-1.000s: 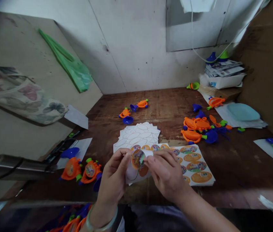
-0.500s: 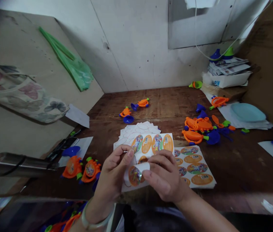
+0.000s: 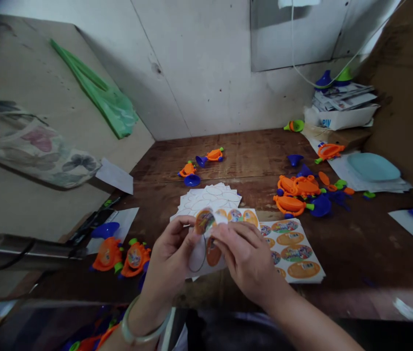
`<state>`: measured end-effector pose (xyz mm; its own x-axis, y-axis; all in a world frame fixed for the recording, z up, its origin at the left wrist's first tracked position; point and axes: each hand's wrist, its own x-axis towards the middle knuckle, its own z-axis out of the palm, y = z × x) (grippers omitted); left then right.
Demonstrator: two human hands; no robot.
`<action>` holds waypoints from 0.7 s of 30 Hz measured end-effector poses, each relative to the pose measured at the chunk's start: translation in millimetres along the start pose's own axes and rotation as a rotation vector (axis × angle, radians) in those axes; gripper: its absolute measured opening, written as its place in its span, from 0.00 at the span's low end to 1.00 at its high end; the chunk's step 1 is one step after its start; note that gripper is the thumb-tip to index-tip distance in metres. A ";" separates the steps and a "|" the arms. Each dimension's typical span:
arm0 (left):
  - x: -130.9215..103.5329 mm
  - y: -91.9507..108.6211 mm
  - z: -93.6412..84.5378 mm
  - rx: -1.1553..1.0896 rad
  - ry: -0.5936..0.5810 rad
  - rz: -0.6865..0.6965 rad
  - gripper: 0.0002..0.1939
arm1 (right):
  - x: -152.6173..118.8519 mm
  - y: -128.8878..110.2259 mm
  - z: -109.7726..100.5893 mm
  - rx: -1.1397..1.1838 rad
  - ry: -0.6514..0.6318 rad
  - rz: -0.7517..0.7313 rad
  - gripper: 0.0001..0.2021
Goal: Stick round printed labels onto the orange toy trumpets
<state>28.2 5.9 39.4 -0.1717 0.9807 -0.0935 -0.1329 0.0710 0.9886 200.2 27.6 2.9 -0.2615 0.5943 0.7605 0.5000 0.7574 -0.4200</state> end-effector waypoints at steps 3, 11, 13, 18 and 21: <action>2.1 0.1 -2.3 -0.051 -0.026 -0.067 0.25 | -0.4 1.4 -3.7 0.046 0.083 -0.131 0.22; 81.3 -14.0 -36.4 0.438 -0.184 -0.032 0.21 | -19.2 -27.2 -29.8 0.238 -0.314 -0.325 0.15; 115.6 -20.6 -48.1 0.563 -0.230 -0.061 0.16 | -25.1 -27.8 -28.4 0.256 -0.364 -0.273 0.16; 209.5 -17.4 -72.4 0.919 -0.034 -0.035 0.16 | -43.5 -16.4 2.0 0.369 -0.057 -0.029 0.10; 259.4 -11.3 -77.4 1.056 0.132 -0.011 0.22 | -59.5 -14.5 19.5 0.424 0.020 0.167 0.10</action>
<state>-90.5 245.4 -5.2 -0.2883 0.9561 -0.0523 0.7684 0.2635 0.5832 192.4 -13.4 -45.9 -0.1882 0.7158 0.6725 0.1510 0.6977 -0.7003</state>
